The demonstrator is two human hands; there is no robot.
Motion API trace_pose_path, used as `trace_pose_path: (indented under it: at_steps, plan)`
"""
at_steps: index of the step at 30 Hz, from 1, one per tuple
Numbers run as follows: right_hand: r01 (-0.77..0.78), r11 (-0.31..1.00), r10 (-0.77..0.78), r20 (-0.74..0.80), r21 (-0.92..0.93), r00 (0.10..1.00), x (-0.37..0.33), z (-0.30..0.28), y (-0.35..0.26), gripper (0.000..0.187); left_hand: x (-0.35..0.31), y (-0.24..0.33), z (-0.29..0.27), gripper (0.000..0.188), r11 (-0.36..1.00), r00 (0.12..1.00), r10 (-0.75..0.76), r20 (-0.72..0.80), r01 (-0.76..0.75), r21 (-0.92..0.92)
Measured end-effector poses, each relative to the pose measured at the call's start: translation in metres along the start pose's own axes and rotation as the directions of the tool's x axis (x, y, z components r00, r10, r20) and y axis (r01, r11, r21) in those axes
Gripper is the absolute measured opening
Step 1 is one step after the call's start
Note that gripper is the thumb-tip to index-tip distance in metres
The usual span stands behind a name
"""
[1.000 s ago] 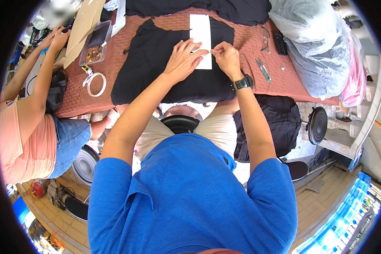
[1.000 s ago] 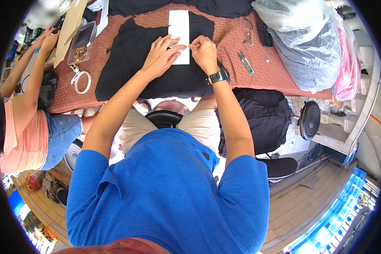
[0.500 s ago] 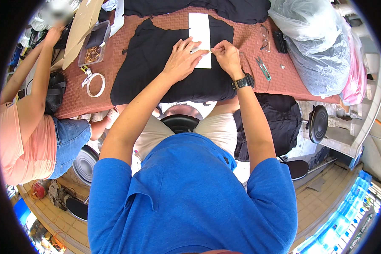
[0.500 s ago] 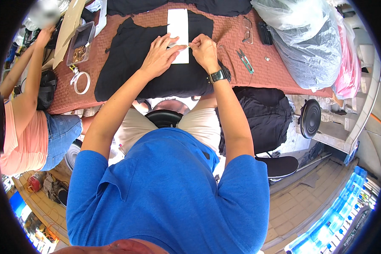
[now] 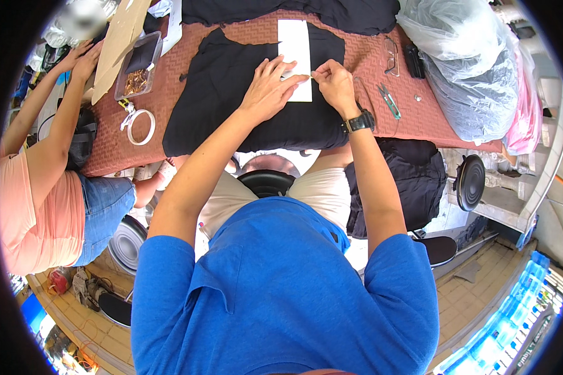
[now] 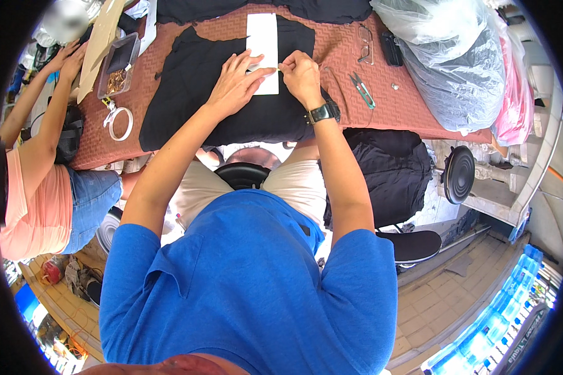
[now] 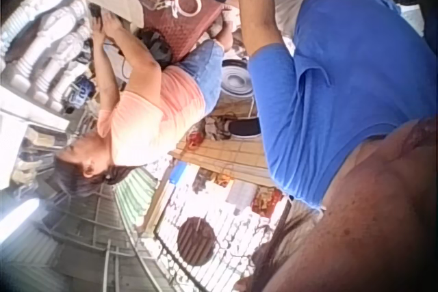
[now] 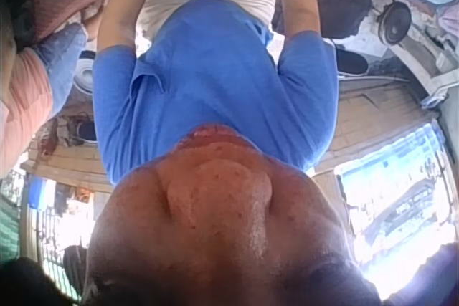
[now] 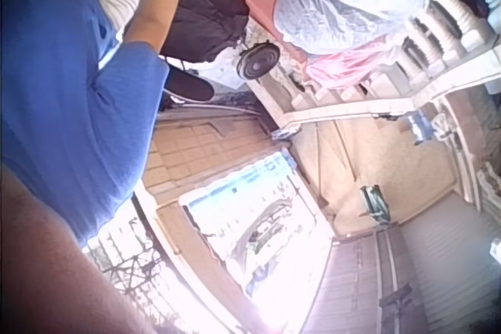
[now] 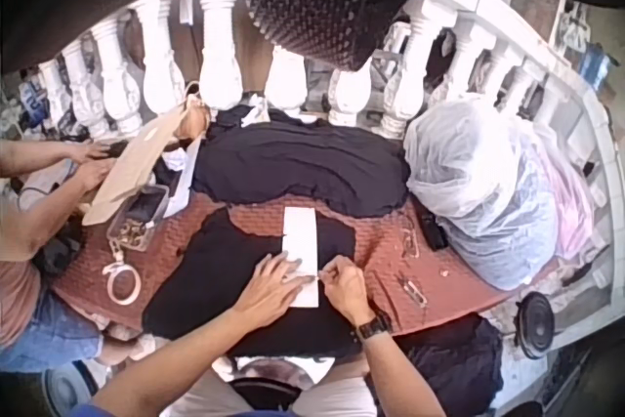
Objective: The person lays out a black garment on a table, aligns a white paper guide, and pins a small white label onto the fabric by hand.
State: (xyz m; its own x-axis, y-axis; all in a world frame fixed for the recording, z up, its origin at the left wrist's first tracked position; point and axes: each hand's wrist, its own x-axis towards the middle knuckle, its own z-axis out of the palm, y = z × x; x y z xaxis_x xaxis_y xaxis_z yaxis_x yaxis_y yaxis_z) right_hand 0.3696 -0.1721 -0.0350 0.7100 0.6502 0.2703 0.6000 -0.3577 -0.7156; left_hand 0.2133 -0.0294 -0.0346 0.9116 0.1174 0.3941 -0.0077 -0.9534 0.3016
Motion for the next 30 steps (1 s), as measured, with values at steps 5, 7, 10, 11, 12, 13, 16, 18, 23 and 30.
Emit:
trace_pose_path:
  at_steps: [5, 7, 10, 11, 12, 13, 16, 18, 23, 30]
  plan:
    - [-0.091, 0.993, 0.089, 0.031, 0.074, 0.996, 0.000, -0.006, -0.010, 0.013, 0.000, 0.001, -0.002, 0.034, 1.000, 1.000, -0.008, -0.006, 0.007, -0.019]
    - [-0.075, 0.995, 0.074, 0.030, 0.063, 0.997, -0.001, -0.007, -0.011, 0.013, 0.000, 0.002, -0.003, 0.033, 0.999, 1.000, -0.007, -0.004, 0.007, -0.032]
    - [-0.067, 0.996, 0.066, 0.028, 0.059, 0.997, -0.001, -0.005, -0.009, 0.013, 0.000, 0.002, -0.003, 0.033, 0.999, 1.000, -0.009, -0.014, 0.009, -0.035]
    - [-0.068, 0.996, 0.066, 0.027, 0.060, 0.997, 0.000, -0.005, -0.009, 0.013, 0.000, 0.002, -0.003, 0.033, 0.999, 1.000, -0.007, -0.015, 0.007, -0.033]
    - [-0.062, 0.996, 0.061, 0.028, 0.057, 0.998, 0.001, -0.005, -0.008, 0.013, 0.001, 0.002, -0.003, 0.033, 1.000, 1.000, -0.005, -0.016, 0.005, -0.031]
    - [-0.057, 0.997, 0.056, 0.030, 0.056, 0.998, 0.001, -0.005, -0.008, 0.013, 0.000, 0.002, -0.003, 0.033, 1.000, 1.000, -0.004, -0.016, 0.003, -0.030]
    - [-0.087, 0.992, 0.083, 0.042, 0.090, 0.996, 0.000, -0.007, -0.010, 0.013, 0.000, 0.002, -0.003, 0.033, 1.000, 1.000, 0.000, -0.012, 0.000, -0.029]
    - [-0.088, 0.990, 0.084, 0.048, 0.106, 0.995, 0.000, -0.008, -0.011, 0.013, 0.000, 0.002, -0.003, 0.033, 0.999, 1.000, -0.009, -0.013, 0.009, -0.038]
    - [-0.029, 0.997, 0.027, 0.031, 0.069, 0.999, -0.001, -0.006, -0.004, 0.014, 0.001, 0.003, -0.004, 0.033, 0.999, 1.000, -0.015, -0.005, 0.015, -0.043]
    - [-0.080, 0.995, 0.076, 0.061, 0.067, 0.995, 0.002, -0.007, -0.009, 0.014, 0.000, 0.002, -0.003, 0.031, 1.000, 1.000, -0.016, -0.005, 0.016, -0.025]
